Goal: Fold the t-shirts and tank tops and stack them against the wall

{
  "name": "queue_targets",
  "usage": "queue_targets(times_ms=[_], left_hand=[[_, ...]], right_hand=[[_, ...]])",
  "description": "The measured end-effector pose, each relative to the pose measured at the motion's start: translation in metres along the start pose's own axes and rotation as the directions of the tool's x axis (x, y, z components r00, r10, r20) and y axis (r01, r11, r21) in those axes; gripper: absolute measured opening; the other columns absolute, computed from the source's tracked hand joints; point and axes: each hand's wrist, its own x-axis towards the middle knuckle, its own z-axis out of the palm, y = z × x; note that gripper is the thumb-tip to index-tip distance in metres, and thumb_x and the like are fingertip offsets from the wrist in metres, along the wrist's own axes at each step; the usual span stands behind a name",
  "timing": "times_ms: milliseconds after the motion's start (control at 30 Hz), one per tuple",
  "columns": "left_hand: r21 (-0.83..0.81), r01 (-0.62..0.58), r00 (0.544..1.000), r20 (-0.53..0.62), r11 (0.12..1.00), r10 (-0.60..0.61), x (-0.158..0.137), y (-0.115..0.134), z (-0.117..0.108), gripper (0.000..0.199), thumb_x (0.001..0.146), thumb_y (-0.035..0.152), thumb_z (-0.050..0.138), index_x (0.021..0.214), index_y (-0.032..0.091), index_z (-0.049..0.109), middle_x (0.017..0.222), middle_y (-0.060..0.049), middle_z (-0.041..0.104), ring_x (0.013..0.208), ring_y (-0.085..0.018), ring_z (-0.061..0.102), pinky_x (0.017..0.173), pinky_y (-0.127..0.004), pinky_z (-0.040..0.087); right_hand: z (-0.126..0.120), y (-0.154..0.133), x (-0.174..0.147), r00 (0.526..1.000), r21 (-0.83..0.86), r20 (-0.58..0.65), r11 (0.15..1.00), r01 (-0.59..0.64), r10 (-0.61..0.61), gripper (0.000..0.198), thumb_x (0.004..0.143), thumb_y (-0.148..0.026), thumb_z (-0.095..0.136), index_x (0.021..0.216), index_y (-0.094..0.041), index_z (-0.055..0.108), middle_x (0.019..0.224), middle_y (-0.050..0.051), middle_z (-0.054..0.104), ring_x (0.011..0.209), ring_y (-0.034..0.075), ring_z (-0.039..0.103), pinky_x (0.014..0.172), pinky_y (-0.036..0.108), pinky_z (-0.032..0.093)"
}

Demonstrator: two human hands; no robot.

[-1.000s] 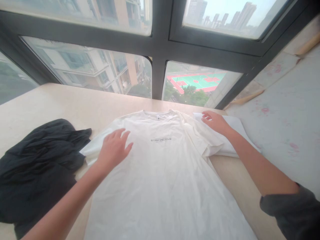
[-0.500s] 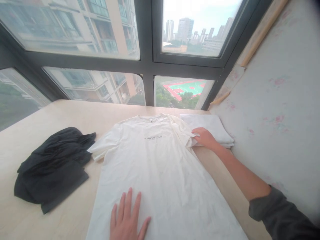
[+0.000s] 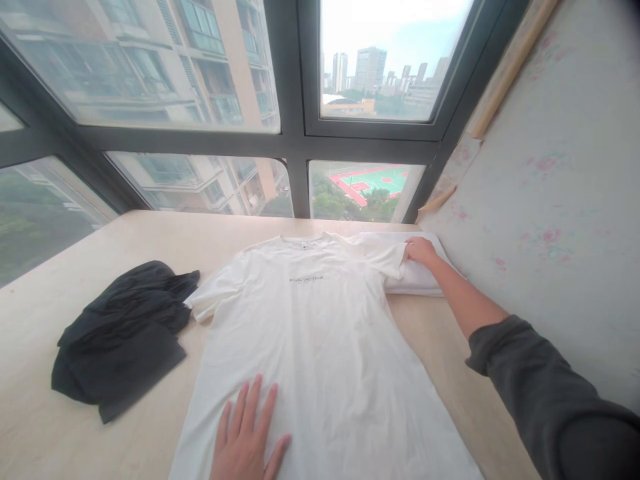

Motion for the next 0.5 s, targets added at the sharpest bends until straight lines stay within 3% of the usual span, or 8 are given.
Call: queue_targets(times_ms=[67, 167, 267, 400, 500], left_hand=[[0.003, 0.006, 1.000, -0.009, 1.000, -0.006, -0.003, 0.002, 0.004, 0.063, 0.086, 0.047, 0.054, 0.143, 0.021, 0.052, 0.157, -0.014, 0.039, 0.141, -0.034, 0.037, 0.113, -0.051, 0.025], [0.000, 0.017, 0.999, -0.033, 1.000, -0.017, -0.007, 0.003, 0.009, 0.061, 0.085, 0.047, 0.054, 0.141, 0.021, 0.054, 0.155, -0.014, 0.042, 0.140, -0.035, 0.039, 0.112, -0.051, 0.027], [-0.013, 0.026, 0.999, -0.035, 1.000, -0.026, -0.009, 0.003, 0.008, 0.061, 0.084, 0.047, 0.055, 0.140, 0.022, 0.055, 0.153, -0.014, 0.044, 0.140, -0.035, 0.039, 0.112, -0.052, 0.026], [-0.017, 0.066, 0.998, -0.003, 0.998, -0.066, -0.006, 0.009, 0.003, 0.060, 0.085, 0.044, 0.055, 0.140, 0.022, 0.054, 0.153, -0.014, 0.045, 0.141, -0.035, 0.037, 0.114, -0.053, 0.024], [-0.012, 0.055, 0.998, -0.015, 0.998, -0.055, -0.004, 0.020, 0.000, 0.060, 0.085, 0.042, 0.055, 0.141, 0.021, 0.052, 0.152, -0.014, 0.046, 0.139, -0.035, 0.040, 0.114, -0.052, 0.023]], right_hand=[[0.004, 0.007, -0.002, 0.998, 0.079, 0.047, 0.996, -0.049, 0.045, 0.033, 0.077, -0.016, 0.059, 0.107, -0.010, 0.070, 0.086, 0.010, 0.074, 0.072, 0.019, 0.069, 0.071, 0.028, 0.055], [0.006, 0.013, -0.007, 0.994, 0.202, 0.083, 0.975, -0.088, 0.073, 0.032, 0.092, -0.027, 0.048, 0.110, -0.008, 0.066, 0.087, 0.013, 0.074, 0.069, 0.017, 0.071, 0.066, 0.026, 0.058], [0.005, 0.014, -0.011, 0.991, 0.277, 0.106, 0.954, -0.111, 0.084, 0.047, 0.101, -0.041, 0.032, 0.109, -0.007, 0.063, 0.086, 0.017, 0.073, 0.072, 0.018, 0.072, 0.066, 0.027, 0.059], [0.008, 0.013, -0.014, 0.989, 0.262, 0.127, 0.960, -0.102, 0.071, 0.046, 0.096, -0.048, 0.046, 0.113, -0.008, 0.061, 0.096, 0.018, 0.073, 0.076, 0.019, 0.072, 0.068, 0.028, 0.059], [0.010, 0.009, -0.017, 0.992, 0.179, 0.122, 0.982, -0.057, 0.035, 0.057, 0.081, -0.041, 0.069, 0.126, -0.007, 0.056, 0.103, 0.018, 0.071, 0.087, 0.023, 0.070, 0.077, 0.034, 0.057]])
